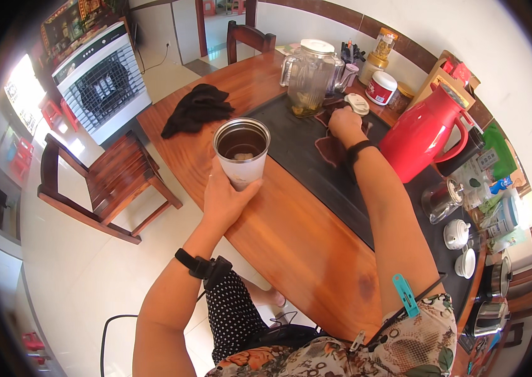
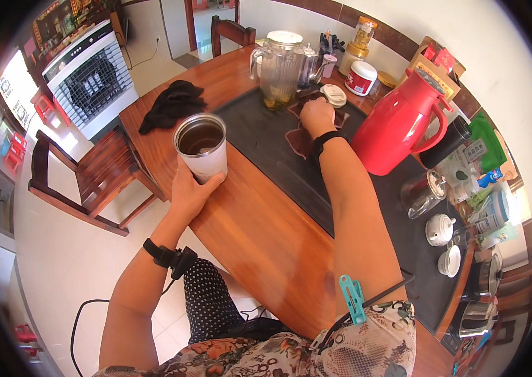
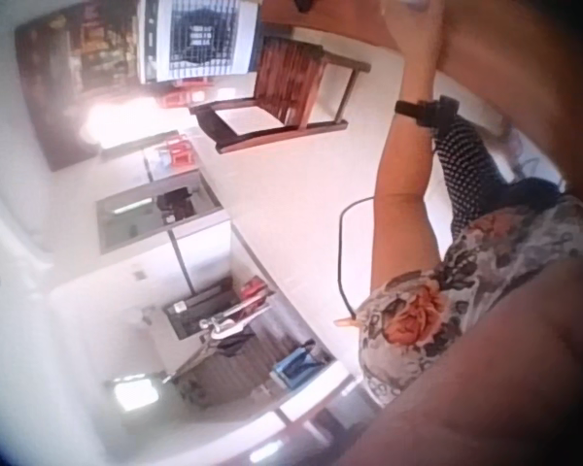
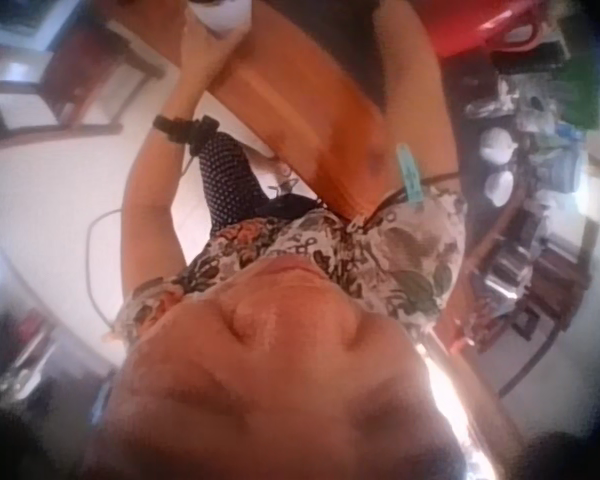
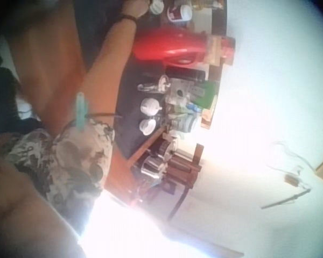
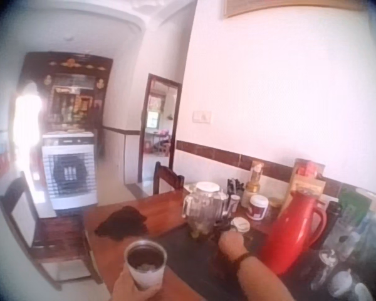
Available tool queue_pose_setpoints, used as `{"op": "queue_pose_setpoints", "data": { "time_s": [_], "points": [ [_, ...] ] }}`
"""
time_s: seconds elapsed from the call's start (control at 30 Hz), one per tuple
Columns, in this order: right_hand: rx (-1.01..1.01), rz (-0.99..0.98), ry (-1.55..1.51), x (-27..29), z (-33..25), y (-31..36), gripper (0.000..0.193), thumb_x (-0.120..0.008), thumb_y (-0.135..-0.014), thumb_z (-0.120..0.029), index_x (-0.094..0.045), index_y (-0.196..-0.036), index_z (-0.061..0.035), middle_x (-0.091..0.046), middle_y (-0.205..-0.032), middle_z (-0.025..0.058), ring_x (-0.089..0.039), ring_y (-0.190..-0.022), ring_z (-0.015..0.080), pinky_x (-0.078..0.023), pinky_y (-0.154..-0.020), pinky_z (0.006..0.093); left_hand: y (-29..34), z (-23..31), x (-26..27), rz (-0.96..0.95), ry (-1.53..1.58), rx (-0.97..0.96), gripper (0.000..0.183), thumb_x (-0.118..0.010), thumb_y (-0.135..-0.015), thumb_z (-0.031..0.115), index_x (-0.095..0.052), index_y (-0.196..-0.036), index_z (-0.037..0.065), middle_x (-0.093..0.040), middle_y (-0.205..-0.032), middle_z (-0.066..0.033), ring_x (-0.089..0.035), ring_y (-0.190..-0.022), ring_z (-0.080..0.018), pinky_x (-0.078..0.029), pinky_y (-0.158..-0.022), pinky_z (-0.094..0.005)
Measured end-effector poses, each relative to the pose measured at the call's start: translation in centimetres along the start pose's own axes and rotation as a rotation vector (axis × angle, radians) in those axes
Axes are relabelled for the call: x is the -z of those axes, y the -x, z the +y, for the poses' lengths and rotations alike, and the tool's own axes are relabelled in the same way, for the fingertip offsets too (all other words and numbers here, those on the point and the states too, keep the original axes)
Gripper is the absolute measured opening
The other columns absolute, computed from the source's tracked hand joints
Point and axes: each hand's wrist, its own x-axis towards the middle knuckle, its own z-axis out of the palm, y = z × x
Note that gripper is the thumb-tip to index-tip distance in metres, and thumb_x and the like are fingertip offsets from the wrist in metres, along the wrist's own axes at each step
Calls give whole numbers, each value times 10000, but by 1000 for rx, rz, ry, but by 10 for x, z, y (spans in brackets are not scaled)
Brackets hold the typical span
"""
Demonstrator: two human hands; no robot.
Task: The person wipes a wooden table and several tea-making items with a cloth, including a lid and a metal bowl.
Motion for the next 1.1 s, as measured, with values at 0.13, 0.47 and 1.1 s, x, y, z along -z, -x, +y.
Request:
{"op": "queue_pose_setpoints", "data": {
  "time_s": [0.13, 0.47, 1.1],
  "points": [
    [-14, -6, -34, 9, -10, 16, 319, -589, -881, -213, -713, -1128, -52, -645, -1211, 183, -658, -1086, 352, -543, -891, 443, 2, -4, 7, 32, -16, -50, 728, -820, -712, 242, -441, -1286, -1, -658, -1140, -206, -635, -1080, -363, -489, -908, -432],
    [200, 143, -46, -11, 5, 84, 472, -530, -913, -200, -478, -1380, -162, -554, -1178, 207, -595, -1060, 413, -507, -872, 477, 1, -9, 8, 29, -2, -82, 749, -820, -709, 264, -435, -1308, 31, -655, -1142, -203, -627, -1076, -382, -489, -898, -453],
    [146, 283, -1381, 83, -92, 17, 666, -713, -836, -359, -522, -1320, 58, -572, -1290, 264, -567, -1182, 353, -455, -989, 390, -1, -10, -1, 8, -4, -105, 743, -809, -737, 302, -411, -1311, 50, -648, -1151, -194, -624, -1092, -374, -483, -914, -450]
  ]
}}
